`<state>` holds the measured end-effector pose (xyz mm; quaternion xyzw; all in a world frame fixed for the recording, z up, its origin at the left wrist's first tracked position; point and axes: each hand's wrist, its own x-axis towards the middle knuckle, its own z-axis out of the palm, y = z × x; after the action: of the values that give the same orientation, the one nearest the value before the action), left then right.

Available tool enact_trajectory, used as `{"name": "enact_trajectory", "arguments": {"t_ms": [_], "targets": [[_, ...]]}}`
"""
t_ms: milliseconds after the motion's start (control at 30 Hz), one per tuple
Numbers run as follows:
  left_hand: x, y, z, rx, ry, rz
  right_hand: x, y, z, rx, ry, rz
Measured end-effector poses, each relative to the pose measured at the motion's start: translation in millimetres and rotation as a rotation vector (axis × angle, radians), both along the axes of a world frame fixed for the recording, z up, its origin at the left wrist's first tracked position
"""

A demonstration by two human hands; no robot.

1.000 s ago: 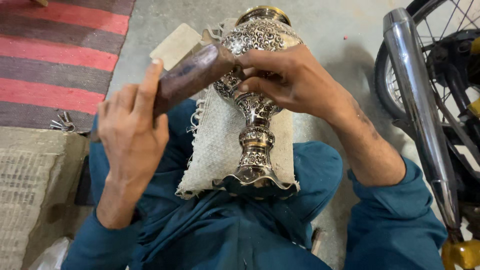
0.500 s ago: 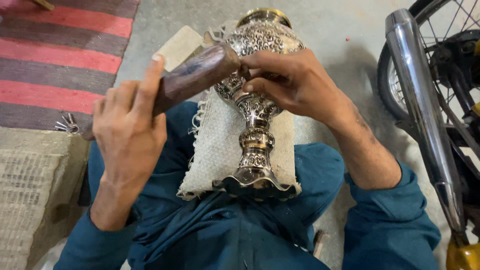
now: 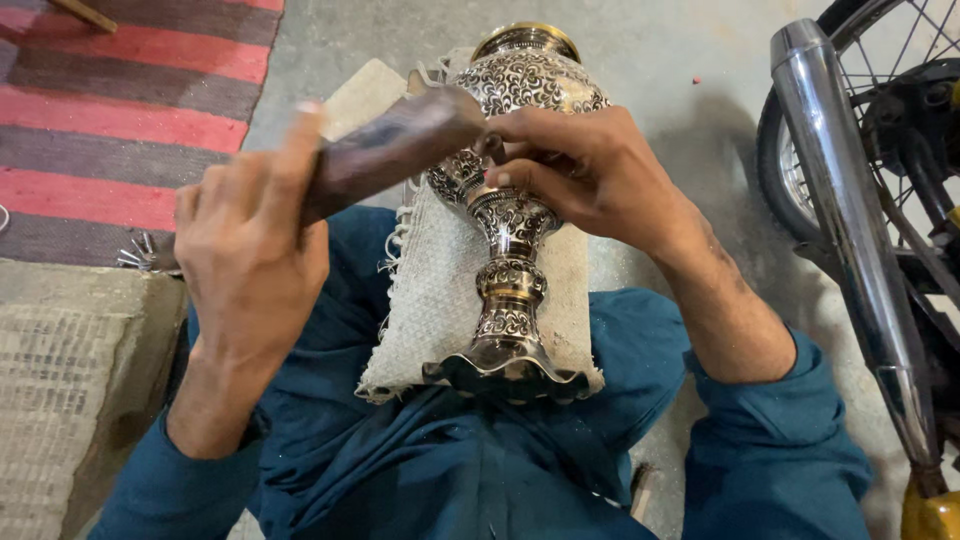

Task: The person sits cross-legged on the floor with an engraved brass vase resting on a cloth cushion on their lap. They hold a chisel against the vase's surface and strike it with a wooden mallet to carve decorative patterns, repositioning the vase and chisel repeatedly to work different areas, and rotate the vase near the end.

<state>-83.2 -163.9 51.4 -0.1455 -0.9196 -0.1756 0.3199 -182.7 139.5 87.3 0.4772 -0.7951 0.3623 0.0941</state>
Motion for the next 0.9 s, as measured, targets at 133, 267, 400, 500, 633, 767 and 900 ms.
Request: {"name": "enact_trajectory", "arguments": {"t_ms": [133,267,400,500,633,767,900], "targets": [[-1,3,5,-0.021,0.024,-0.023,3,4,-1,0.025,-0.019,-0.035],[-6,-1,9,0.001,0.134,-0.048,0,4,-2,-0.008,0.029,-0.009],[-5,1,13,-0.109,0.03,0.028,0,2,-2,-0.024,0.046,0.017],[-2,4,19,-0.048,-0.012,0.042,6,4,-1,-0.039,-0.046,-0.068],[-5,9,27,-0.062,0.11,-0.042,9,6,0,-0.024,-0.04,-0.048],[-6,9,32,-0.296,0.147,0.045,6,6,-3,-0.036,-0.05,-0.073],[-4,10,30,-0.287,0.124,0.056,2,8,-7,-0.08,0.012,0.003]]}}
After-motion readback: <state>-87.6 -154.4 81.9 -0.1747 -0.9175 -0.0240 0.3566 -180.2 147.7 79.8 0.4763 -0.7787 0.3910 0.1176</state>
